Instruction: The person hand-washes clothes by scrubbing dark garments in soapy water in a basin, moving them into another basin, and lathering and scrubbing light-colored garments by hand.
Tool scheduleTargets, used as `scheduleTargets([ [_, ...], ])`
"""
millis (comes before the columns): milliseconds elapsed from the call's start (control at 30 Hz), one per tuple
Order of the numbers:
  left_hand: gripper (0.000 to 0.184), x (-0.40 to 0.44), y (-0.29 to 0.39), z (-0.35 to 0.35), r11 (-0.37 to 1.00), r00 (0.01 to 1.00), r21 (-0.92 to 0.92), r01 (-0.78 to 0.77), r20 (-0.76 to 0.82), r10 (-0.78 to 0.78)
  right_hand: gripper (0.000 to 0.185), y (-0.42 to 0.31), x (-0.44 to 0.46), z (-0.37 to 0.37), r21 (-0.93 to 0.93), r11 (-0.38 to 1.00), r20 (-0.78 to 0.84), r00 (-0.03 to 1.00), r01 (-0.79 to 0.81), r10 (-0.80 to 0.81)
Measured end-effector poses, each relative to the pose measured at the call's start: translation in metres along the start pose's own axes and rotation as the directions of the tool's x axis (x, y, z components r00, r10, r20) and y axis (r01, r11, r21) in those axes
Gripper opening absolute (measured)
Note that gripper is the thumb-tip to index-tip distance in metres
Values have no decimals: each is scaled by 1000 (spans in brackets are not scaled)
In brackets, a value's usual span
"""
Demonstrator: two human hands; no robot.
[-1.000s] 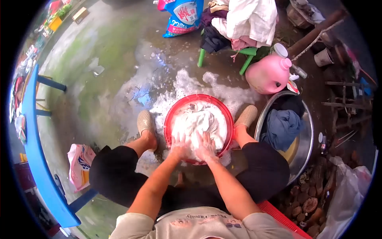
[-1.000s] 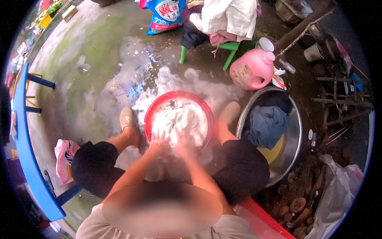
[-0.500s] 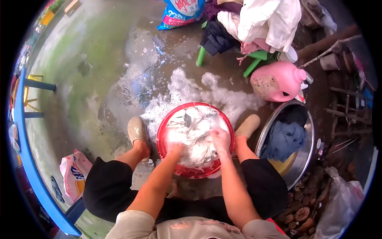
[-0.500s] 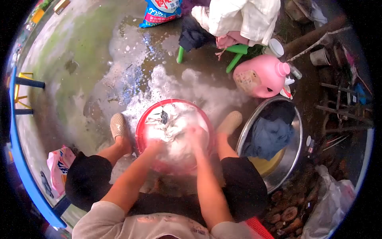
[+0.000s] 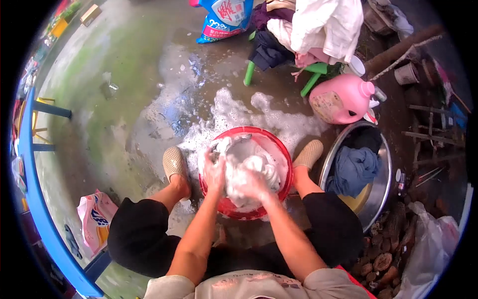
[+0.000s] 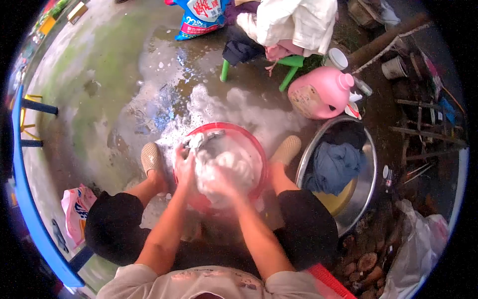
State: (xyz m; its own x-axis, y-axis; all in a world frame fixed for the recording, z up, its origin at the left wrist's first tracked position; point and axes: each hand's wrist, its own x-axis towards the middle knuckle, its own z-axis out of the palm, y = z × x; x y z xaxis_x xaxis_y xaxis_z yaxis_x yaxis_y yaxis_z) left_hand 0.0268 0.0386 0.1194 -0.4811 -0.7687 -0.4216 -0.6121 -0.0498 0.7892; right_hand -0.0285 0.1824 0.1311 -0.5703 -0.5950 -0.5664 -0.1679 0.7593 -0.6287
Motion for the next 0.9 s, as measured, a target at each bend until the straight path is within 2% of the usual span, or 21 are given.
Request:
scheduleTargets([
  [33, 71, 7, 0, -2, 996, 985, -53, -77, 149, 84, 49, 18, -6, 33, -88, 982, -129, 976, 166, -177],
  [67, 80, 14, -1, -2, 1000, 939, -1, -16, 344, 16, 56, 2, -30, 25, -135, 966, -170, 956, 219, -241],
  [100, 82, 16, -18, -1, 973, 899, 182, -143, 435, 50, 59, 11, -39, 23, -40, 959, -123, 952, 279, -282],
  [133, 81, 7, -37, 2, 879, 883, 409, -244, 469, 27, 63, 21, -47, 20, 58, 941, -78, 941, 333, -328],
  [167, 81, -5, -47, 3, 723, 865, 596, -349, 502, 3, 66, 21, -55, 18, -21, 977, -222, 952, 214, -213],
  [233, 79, -41, -61, 6, 615, 852, 645, -454, 516, 88, 71, 17, -65, 11, -124, 990, -505, 863, -61, -10],
  [267, 79, -60, -63, 6, 566, 847, 659, -495, 513, 143, 72, 23, -63, 21, -161, 977, -473, 880, -137, 45],
  [333, 75, -71, -71, 11, 566, 845, 653, -504, 508, 167, 75, 41, -44, 50, -238, 930, -418, 894, -278, 160],
  [400, 72, -58, -98, 27, 590, 846, 635, -499, 505, 172, 74, 65, -28, 73, -472, 856, -360, 932, -209, 29],
  [433, 56, -42, -122, 33, 378, 756, 656, -653, 538, 372, 73, 73, -14, 77, -537, 813, -180, 972, -224, 148],
  [467, 48, -31, -121, 33, 461, 779, 644, -610, 593, 203, 72, 82, -1, 80, -601, 767, -3, 961, -223, 277],
  [533, 37, -3, -109, 32, 596, 723, 639, -487, 677, -135, 64, 105, 24, 92, -554, 805, 45, 958, -213, 284],
  [567, 33, 11, -166, 53, 594, 717, 614, -519, 692, -89, 61, 112, 34, 93, -529, 823, 66, 956, -208, 285],
  [633, 29, 40, -272, 92, 583, 698, 566, -583, 716, 2, 52, 95, 67, 60, -529, 824, 272, 878, -205, 393],
  [667, 30, 28, -229, 77, 598, 721, 598, -533, 691, -48, 49, 84, 75, 46, -524, 827, 373, 819, -202, 436],
  [733, 32, 0, -114, 39, 617, 759, 659, -431, 634, -147, 44, 67, 64, 25, -603, 797, 399, 848, -45, 349],
  [767, 33, -8, -90, 34, 658, 769, 700, -278, 572, -284, 43, 65, 60, 18, -639, 768, 412, 858, 31, 307],
  [800, 35, -21, -74, 30, 675, 874, 661, -329, 483, -48, 37, 76, 62, 24, -621, 783, 355, 887, -12, 295],
  [833, 41, -34, -60, 27, 676, 914, 626, -388, 358, 193, 33, 97, 72, 37, -601, 797, 293, 913, -56, 285],
  [867, 48, -42, -55, 26, 661, 884, 598, -453, 206, 420, 29, 125, 87, 53, -578, 810, 226, 934, -101, 278],
  [900, 55, -38, -55, 28, 720, 889, 523, -455, 219, 402, 47, 174, 116, 77, -405, 830, 235, 833, -384, 500],
])
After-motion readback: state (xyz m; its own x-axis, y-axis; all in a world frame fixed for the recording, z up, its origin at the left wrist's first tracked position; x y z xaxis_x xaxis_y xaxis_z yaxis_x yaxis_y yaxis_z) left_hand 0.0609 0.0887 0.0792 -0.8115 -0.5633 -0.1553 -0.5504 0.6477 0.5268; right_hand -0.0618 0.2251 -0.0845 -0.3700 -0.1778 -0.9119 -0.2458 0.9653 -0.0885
